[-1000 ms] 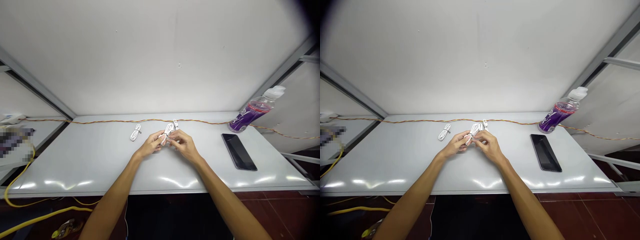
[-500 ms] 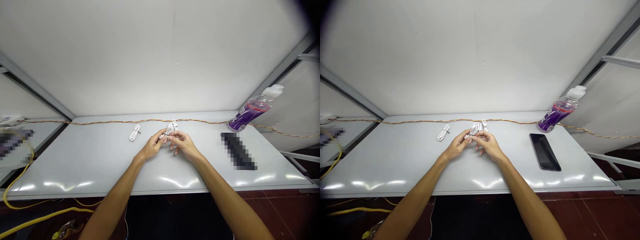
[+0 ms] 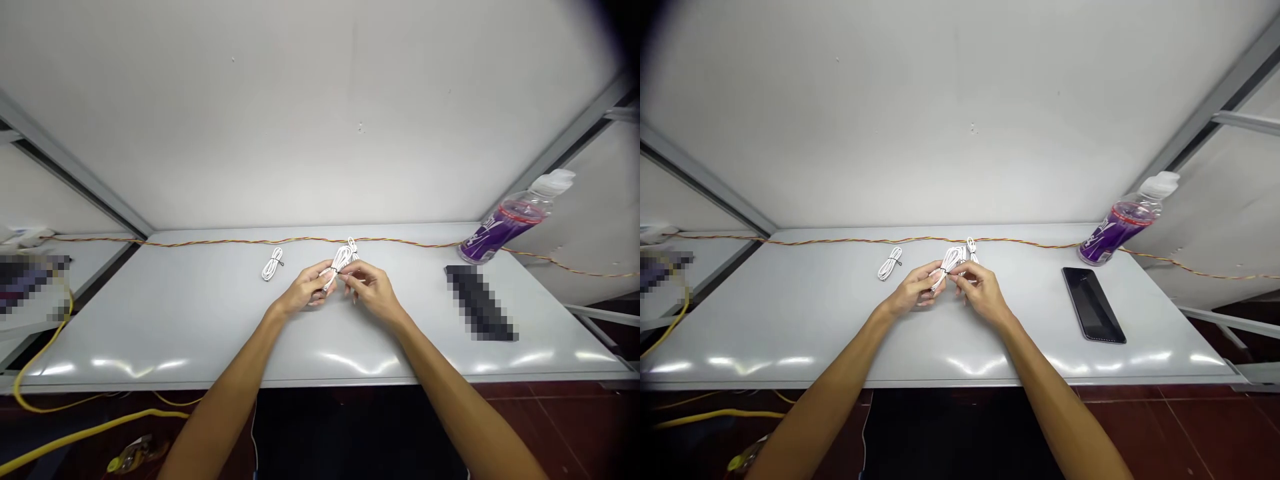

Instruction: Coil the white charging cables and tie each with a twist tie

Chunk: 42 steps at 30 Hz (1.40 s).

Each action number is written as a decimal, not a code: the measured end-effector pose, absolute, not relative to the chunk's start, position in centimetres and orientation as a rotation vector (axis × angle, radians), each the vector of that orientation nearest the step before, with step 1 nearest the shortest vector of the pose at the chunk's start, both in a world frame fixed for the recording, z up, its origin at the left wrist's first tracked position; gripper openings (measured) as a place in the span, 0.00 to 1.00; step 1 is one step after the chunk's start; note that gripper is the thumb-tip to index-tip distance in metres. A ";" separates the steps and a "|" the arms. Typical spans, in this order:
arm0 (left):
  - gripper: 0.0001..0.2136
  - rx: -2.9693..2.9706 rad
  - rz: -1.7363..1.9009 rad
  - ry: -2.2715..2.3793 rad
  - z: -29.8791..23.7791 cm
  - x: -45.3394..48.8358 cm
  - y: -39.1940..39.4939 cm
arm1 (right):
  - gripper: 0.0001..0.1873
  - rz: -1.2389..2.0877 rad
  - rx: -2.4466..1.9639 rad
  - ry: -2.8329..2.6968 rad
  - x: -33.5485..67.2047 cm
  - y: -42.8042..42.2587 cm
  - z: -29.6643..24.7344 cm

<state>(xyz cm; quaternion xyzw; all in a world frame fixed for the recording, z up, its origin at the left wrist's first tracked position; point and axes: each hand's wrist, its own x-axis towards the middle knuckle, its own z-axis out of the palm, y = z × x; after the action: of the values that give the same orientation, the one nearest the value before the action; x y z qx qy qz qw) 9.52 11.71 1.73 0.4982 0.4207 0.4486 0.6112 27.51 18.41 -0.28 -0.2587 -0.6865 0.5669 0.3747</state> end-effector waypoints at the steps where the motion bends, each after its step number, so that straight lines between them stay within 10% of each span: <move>1: 0.21 1.131 1.025 0.964 1.8 9.4 11.7 | 0.08 1.338 -0.659 -1.816 27.6 18.4 -0.3; 9: 0.26 1.063 0.973 0.999 2.5 9.0 11.6 | 0.12 0.819 -0.583 -2.041 28.1 18.8 -0.5; 28: 0.17 1.454 1.103 1.453 2.3 9.9 11.9 | 0.14 1.763 -0.652 -1.568 27.6 18.6 -0.1; 42: 0.19 1.335 1.073 1.496 1.8 9.8 12.3 | 0.12 0.572 -0.660 -2.109 27.4 18.4 -1.3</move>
<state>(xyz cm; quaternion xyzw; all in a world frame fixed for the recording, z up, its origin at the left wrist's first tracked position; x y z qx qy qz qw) 9.81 12.32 1.83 0.5328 0.5968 0.4282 0.4202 27.44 18.40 -1.29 -0.2630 -0.8400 0.2278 0.4163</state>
